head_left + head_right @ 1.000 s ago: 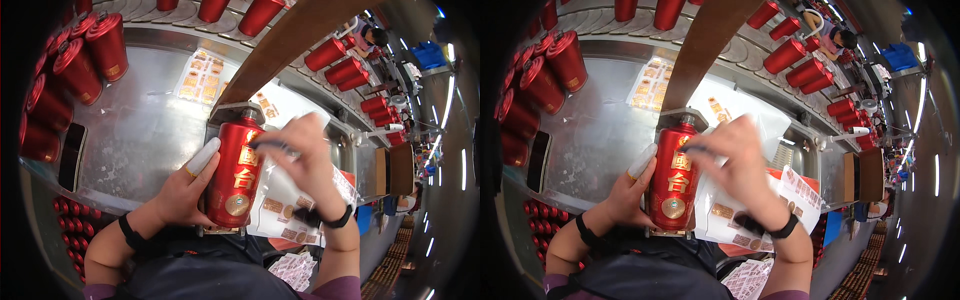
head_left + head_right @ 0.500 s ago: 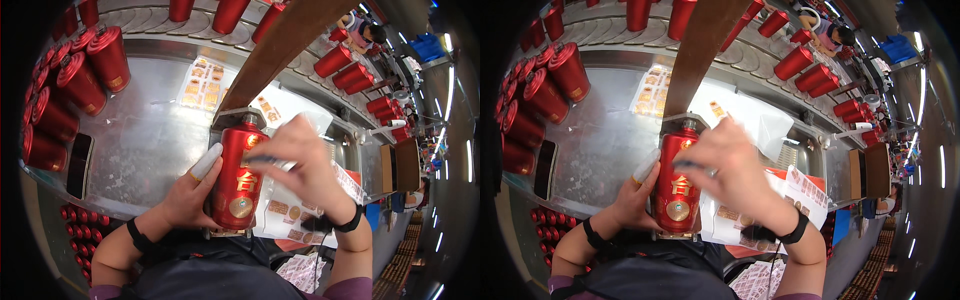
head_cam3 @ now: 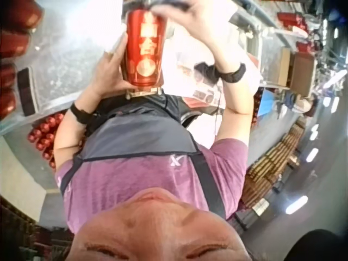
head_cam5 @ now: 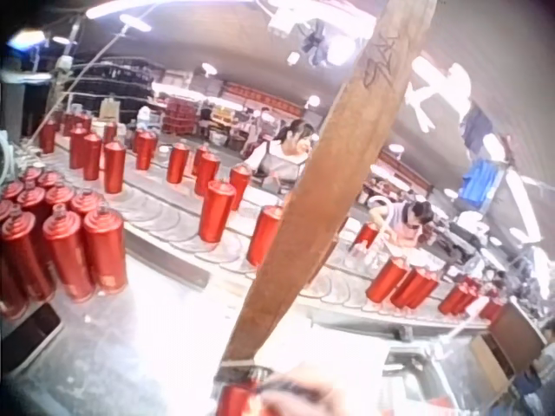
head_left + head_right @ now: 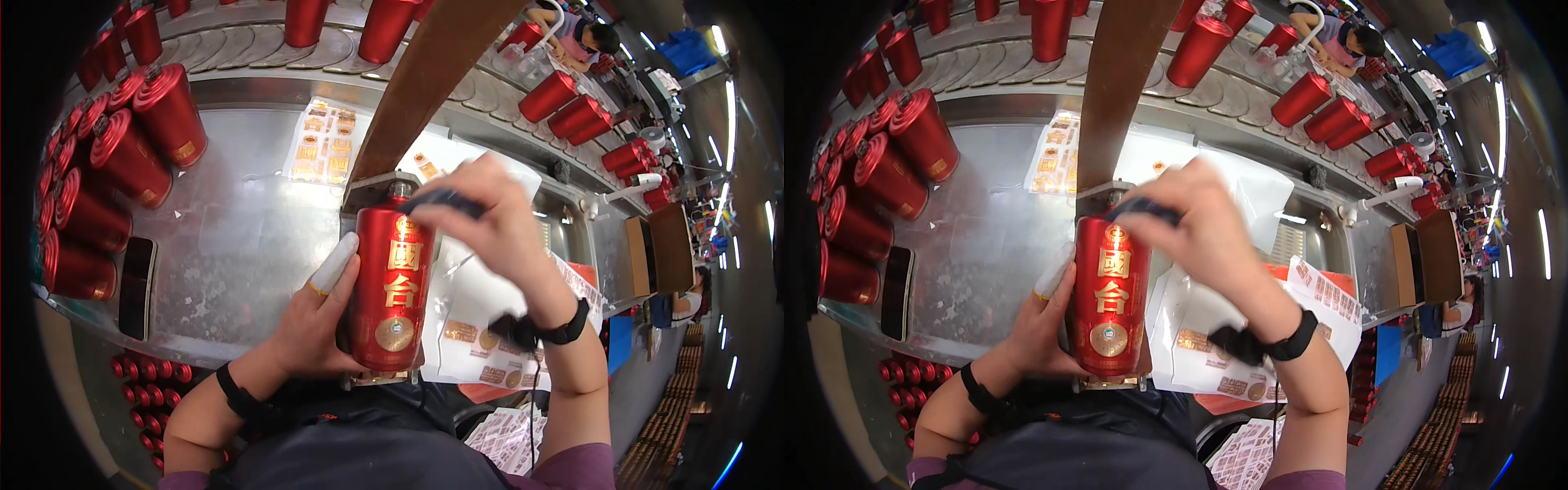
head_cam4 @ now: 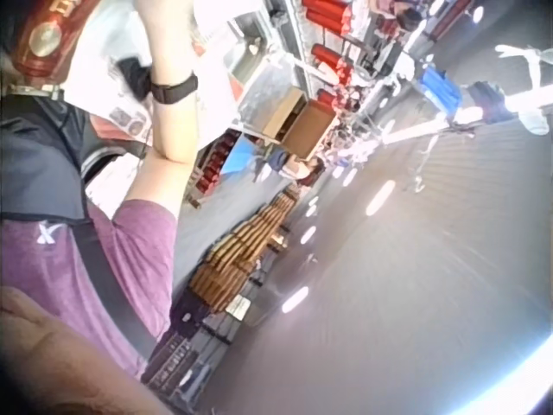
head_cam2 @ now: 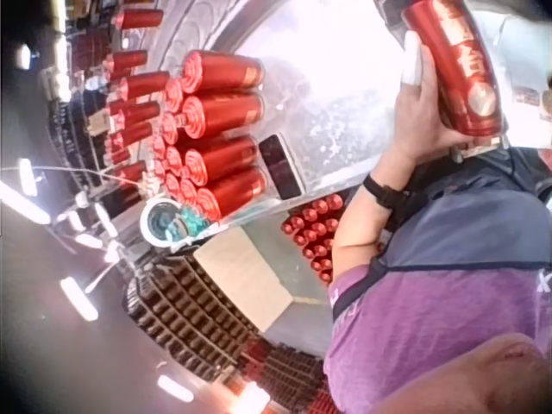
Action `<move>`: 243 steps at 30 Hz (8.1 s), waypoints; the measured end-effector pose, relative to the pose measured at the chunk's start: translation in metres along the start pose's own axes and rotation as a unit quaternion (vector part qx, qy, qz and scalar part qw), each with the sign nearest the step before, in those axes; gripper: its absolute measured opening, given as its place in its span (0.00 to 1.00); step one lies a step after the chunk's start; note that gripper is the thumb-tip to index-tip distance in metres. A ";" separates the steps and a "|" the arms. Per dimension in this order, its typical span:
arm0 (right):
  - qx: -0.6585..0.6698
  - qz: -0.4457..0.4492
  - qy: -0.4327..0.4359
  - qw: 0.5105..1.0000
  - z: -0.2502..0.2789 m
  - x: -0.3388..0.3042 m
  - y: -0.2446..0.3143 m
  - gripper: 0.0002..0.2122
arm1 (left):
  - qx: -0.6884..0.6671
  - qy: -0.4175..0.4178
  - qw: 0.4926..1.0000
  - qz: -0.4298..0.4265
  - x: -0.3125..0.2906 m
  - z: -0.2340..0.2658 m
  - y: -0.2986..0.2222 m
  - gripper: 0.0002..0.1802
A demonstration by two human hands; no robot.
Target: Apply gold decorative labels and clean red liquor bottles on a production assembly line.
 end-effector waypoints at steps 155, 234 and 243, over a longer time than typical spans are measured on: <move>0.054 0.010 -0.177 0.983 -0.032 0.011 0.046 0.10 | 0.050 -0.039 0.998 -0.015 -0.038 0.035 0.016 0.69; 0.064 0.060 -0.033 0.996 -0.067 -0.042 0.125 0.13 | -0.082 0.036 0.996 0.016 -0.032 0.063 0.039 0.76; 0.345 -0.282 -0.208 0.871 -0.009 -0.063 -0.014 0.16 | -0.078 0.026 0.996 0.020 -0.035 0.066 0.034 0.77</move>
Point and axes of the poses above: each hand's wrist, its own x-axis towards the middle knuckle, its own z-axis out of the back of the hand, y = z × x, the point moved 7 cm from there along x, towards the middle knuckle, and after that the axes turned 1 degree about x, right-handed, at the moved point
